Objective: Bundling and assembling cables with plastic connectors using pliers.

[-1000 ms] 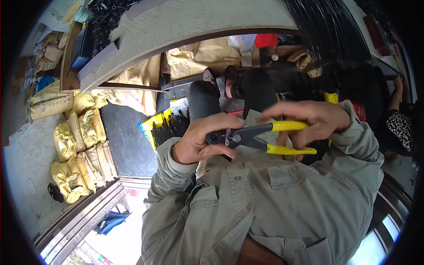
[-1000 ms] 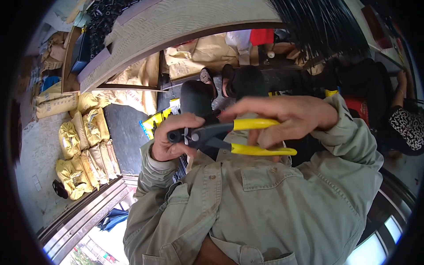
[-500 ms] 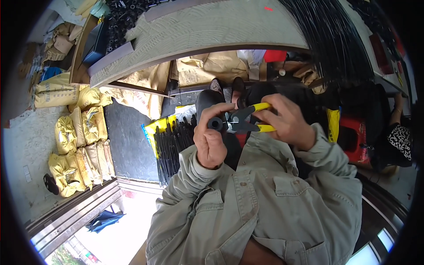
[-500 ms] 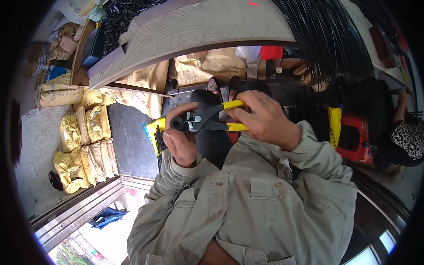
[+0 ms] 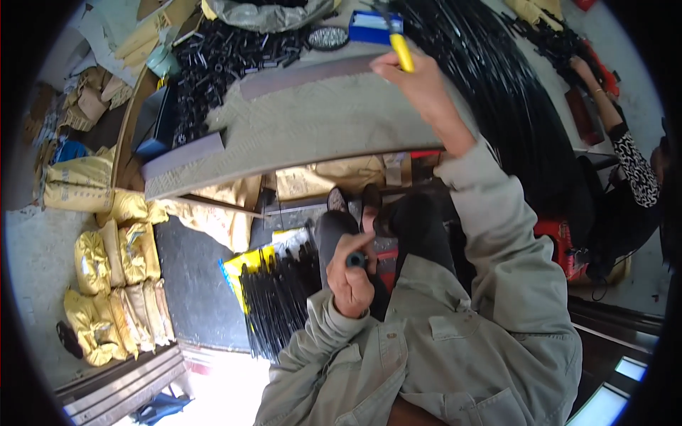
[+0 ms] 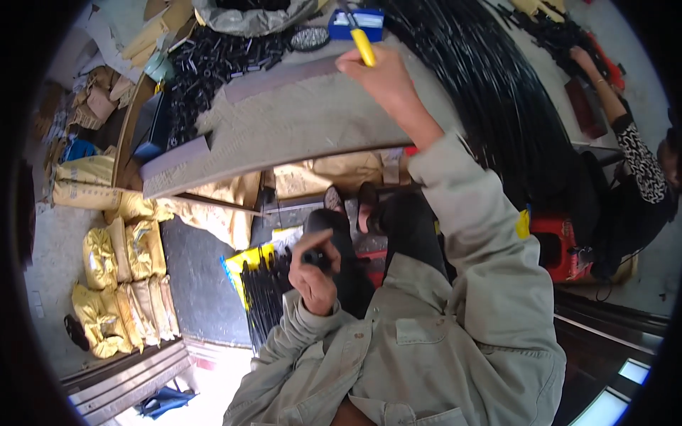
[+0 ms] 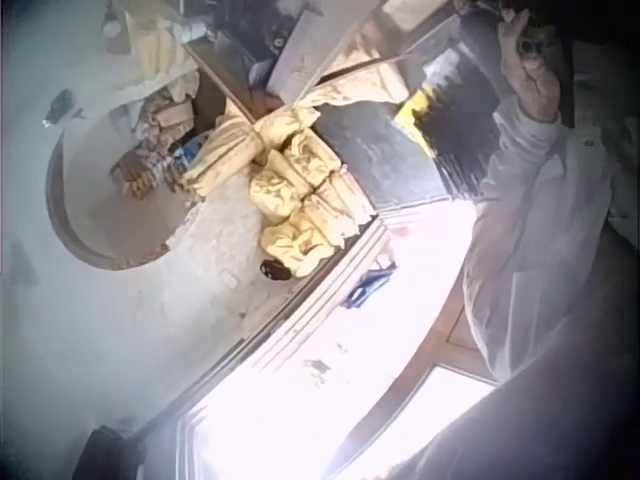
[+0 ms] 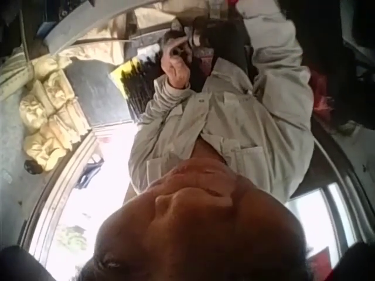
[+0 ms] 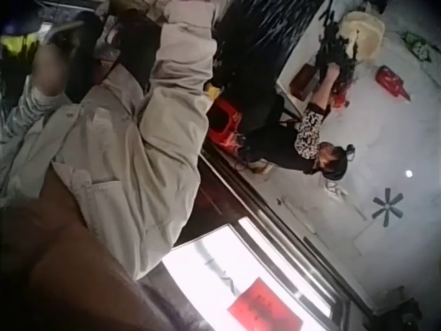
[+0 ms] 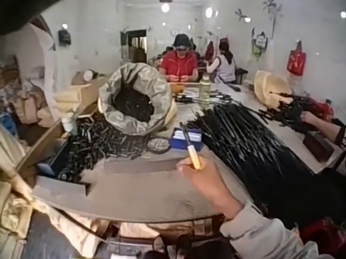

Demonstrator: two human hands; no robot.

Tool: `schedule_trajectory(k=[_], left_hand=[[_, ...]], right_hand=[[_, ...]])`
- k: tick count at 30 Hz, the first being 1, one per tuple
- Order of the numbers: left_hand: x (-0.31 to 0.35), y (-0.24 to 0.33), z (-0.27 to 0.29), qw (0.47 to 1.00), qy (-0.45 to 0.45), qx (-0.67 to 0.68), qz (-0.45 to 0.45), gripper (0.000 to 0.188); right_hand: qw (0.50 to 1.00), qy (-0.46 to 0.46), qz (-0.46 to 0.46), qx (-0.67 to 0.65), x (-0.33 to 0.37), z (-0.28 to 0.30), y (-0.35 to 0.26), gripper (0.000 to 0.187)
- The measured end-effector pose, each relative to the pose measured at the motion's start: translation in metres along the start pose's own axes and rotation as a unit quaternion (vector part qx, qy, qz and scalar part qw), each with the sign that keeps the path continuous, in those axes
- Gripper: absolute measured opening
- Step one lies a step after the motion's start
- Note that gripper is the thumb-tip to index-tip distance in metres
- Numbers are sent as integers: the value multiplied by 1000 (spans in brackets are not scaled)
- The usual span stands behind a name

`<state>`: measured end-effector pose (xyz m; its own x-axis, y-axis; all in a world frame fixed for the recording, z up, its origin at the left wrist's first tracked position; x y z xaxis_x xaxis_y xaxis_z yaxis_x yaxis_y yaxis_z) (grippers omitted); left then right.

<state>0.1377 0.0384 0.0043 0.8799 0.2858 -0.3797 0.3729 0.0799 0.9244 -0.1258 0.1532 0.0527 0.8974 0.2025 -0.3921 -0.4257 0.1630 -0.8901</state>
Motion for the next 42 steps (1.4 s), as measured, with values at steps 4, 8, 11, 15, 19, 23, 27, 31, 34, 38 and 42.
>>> schedule_trajectory(k=[4, 8, 11, 15, 19, 23, 27, 31, 34, 38, 42], left_hand=[[-7, -8, 17, 1000, 5, 7, -12, 59], [-16, -7, 22, 999, -21, 40, -2, 60], [-18, -17, 33, 998, -10, 56, 15, 61], [-23, -25, 41, 996, -3, 76, 52, 61], [-30, -29, 41, 994, 11, 90, 63, 60], [-30, -29, 44, 993, 31, 95, 70, 60], [-27, -28, 41, 990, 42, 101, 88, 61], [-26, -21, 38, 985, 63, 125, 105, 60], [-25, -11, 33, 983, 67, 134, 107, 59], [-19, 2, 21, 984, 85, 102, 119, 53], [-16, 35, -1, 995, 0, -99, 8, 33]], right_hand=[[943, -8, -23, 331, -83, -50, 15, 27], [864, -17, 39, 503, -120, -76, 41, 21], [839, -74, 64, 535, -134, -95, 53, 17], [841, -78, 43, 534, -138, -110, 63, 15], [847, -38, 80, 524, -137, -104, 66, 14], [871, -35, 114, 476, -134, -101, 51, 16], [884, -27, 132, 448, -126, -89, 35, 19], [927, 2, 177, 331, -83, -66, 3, 17], [989, -64, 121, 48, -2, -44, -35, 18], [966, -141, -4, -217, 121, -26, -77, 9], [970, -87, 69, -218, 181, -6, -97, 7]])
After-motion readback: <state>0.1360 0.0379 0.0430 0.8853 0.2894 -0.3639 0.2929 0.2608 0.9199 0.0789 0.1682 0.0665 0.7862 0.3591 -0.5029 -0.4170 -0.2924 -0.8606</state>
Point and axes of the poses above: each hand's wrist, its own x-axis away from the middle knuckle, its own z-axis out of the back of the hand, y = z × x, the point moved 5 cm from there along -x, towards the middle knuckle, and after that the axes turned 1 degree about -z, right-handed, at the moved point
